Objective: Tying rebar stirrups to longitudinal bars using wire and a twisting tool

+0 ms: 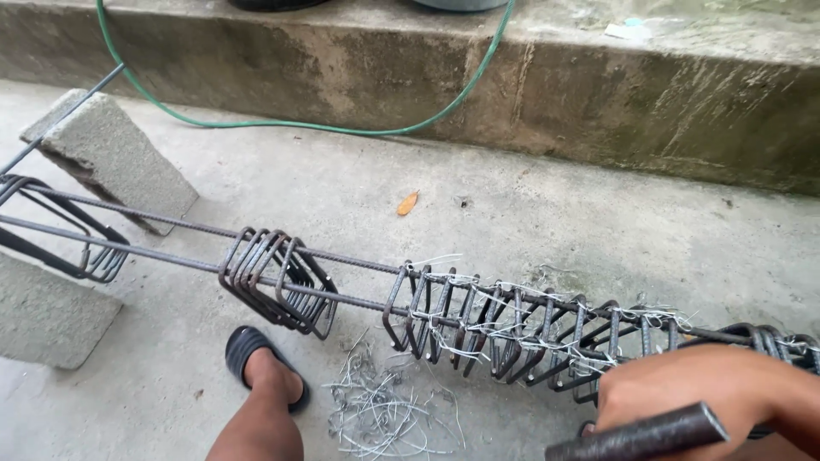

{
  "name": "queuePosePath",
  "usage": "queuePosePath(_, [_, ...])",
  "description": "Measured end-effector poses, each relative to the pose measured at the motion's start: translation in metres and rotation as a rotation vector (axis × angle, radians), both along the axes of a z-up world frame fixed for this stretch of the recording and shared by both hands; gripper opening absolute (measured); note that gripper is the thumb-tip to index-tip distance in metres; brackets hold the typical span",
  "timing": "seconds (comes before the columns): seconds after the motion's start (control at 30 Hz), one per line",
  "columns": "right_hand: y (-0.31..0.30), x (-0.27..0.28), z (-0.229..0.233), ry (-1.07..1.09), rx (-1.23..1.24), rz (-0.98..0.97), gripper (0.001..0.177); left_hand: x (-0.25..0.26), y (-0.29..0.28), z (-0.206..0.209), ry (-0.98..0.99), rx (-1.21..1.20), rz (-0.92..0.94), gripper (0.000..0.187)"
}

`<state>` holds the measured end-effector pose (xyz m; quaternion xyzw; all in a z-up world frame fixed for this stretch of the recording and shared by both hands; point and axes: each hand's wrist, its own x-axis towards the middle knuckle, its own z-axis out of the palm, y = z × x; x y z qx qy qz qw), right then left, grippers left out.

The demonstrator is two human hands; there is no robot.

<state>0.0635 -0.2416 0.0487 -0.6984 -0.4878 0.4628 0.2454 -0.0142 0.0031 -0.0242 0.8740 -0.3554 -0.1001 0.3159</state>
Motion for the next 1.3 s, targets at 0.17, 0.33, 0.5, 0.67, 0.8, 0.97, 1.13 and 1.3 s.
queuePosePath(0.17, [-0.002, 0.003, -0.006, 0.155, -0.005, -0.048, 0.026, -0.001, 0.006, -0.015, 0.0, -0.073, 0.002, 0.053])
queuePosePath(0.33, [0.013, 0.008, 0.014, 0.1, 0.165, -0.301, 0.033, 0.002, 0.011, -0.03, 0.007, -0.138, 0.037, 0.067])
queuePosePath(0.5, [0.007, 0.007, 0.004, -0.069, 0.23, -0.309, 0.038, 0.017, 0.013, -0.045, 0.094, -0.028, 0.002, 0.057])
queuePosePath(0.67, [0.003, -0.001, 0.004, -0.229, 0.191, -0.319, 0.046, 0.015, 0.007, -0.056, -0.145, -0.054, 0.035, 0.034])
queuePosePath(0.8, [-0.007, 0.004, -0.01, -0.304, 0.073, -0.333, 0.049, 0.018, 0.0, -0.03, -0.085, 0.084, 0.063, 0.044])
queuePosePath(0.97, [-0.012, 0.009, -0.033, -0.393, -0.128, -0.343, 0.058, 0.026, -0.019, 0.003, 0.202, 0.425, 0.114, 0.04])
queuePosePath(1.13, [-0.019, 0.011, -0.028, -0.373, -0.225, -0.364, 0.044, 0.033, -0.032, 0.029, 0.247, 0.433, 0.026, 0.042])
queuePosePath(1.3, [-0.046, 0.006, -0.026, -0.218, -0.04, -0.568, 0.033, 0.046, -0.017, 0.016, 0.021, 0.087, -0.062, 0.026])
